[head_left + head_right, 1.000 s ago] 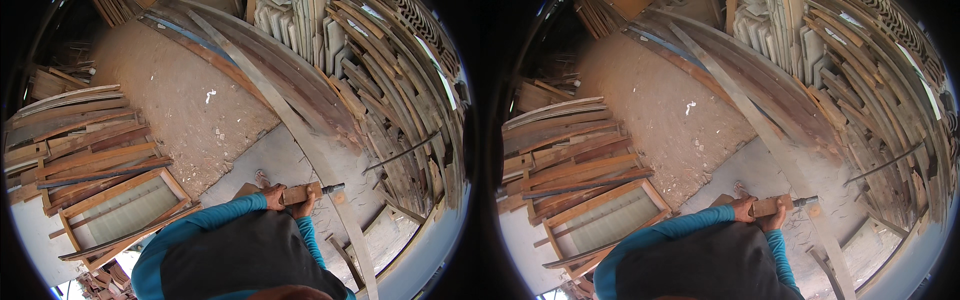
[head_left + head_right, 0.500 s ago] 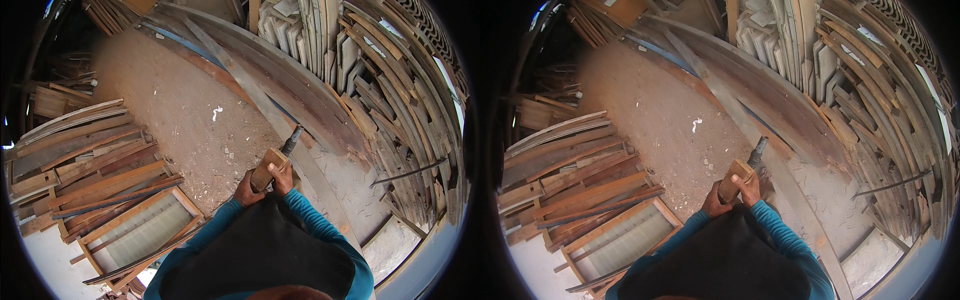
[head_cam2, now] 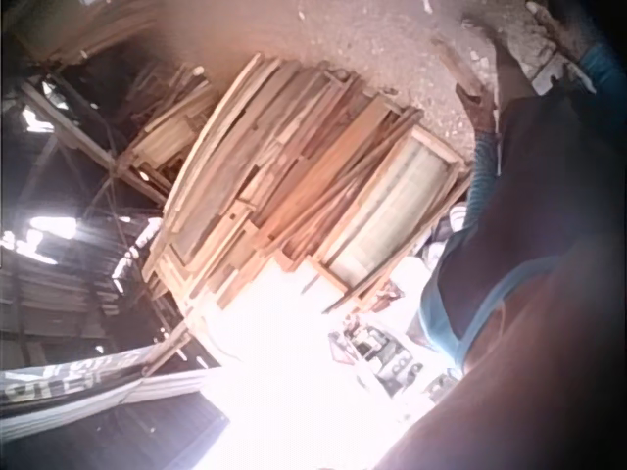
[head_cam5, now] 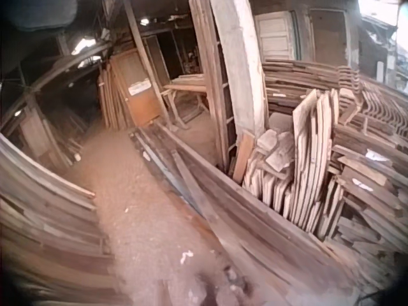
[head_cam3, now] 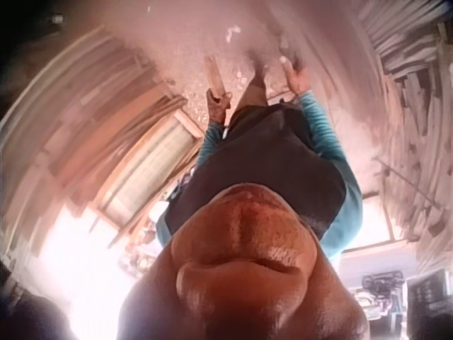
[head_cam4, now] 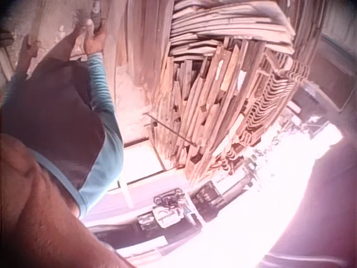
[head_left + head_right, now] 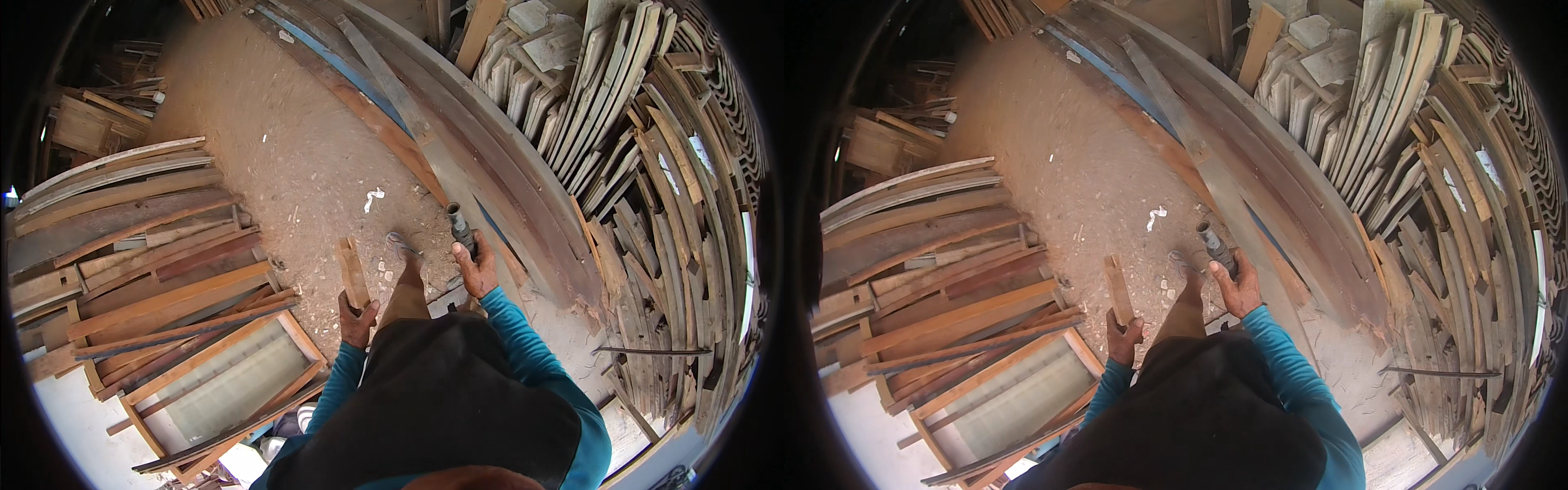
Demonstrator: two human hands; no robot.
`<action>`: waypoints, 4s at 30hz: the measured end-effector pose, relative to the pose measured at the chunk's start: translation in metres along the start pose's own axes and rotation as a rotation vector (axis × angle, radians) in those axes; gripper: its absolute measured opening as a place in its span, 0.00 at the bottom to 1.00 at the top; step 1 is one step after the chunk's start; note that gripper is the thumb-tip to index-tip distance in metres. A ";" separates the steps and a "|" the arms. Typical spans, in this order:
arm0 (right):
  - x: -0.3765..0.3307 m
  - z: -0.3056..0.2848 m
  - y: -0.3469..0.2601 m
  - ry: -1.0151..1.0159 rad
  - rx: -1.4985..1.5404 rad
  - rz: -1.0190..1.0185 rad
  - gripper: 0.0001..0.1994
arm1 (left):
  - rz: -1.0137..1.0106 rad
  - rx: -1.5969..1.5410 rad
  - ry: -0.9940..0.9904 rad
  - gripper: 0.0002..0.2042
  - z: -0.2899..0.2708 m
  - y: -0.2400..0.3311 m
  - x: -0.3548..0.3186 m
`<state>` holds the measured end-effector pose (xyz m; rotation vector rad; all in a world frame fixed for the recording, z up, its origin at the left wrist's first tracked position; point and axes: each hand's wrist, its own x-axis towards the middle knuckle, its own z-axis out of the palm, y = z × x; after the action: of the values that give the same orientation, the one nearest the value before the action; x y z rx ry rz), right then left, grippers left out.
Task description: The person picks up a small wooden block and a hammer, then repeatedly strikes the block against a long wooden plank to split or shape it. The person moves between different planks and continues hammering the block in various positions.
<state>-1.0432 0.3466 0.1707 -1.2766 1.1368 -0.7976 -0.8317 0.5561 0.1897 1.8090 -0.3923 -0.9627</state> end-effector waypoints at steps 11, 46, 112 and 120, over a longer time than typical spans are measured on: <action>0.169 0.070 0.074 0.183 -0.177 0.167 0.23 | 0.059 0.569 0.076 0.40 -0.105 0.106 0.293; 0.748 0.366 -0.265 0.408 0.469 -0.383 0.33 | -0.271 0.585 -0.045 0.46 -0.220 0.187 0.938; 1.629 0.679 0.016 0.098 -0.358 0.171 0.20 | 0.225 0.817 -0.726 0.32 0.133 0.227 1.547; 1.520 0.752 -0.038 -0.057 -0.626 -0.369 0.18 | 0.251 0.874 -0.739 0.31 0.123 0.240 1.551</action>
<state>0.1151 -0.8506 -0.1499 -2.0612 1.1634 -0.6823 0.0887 -0.6271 -0.2923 1.9901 -1.6665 -1.3789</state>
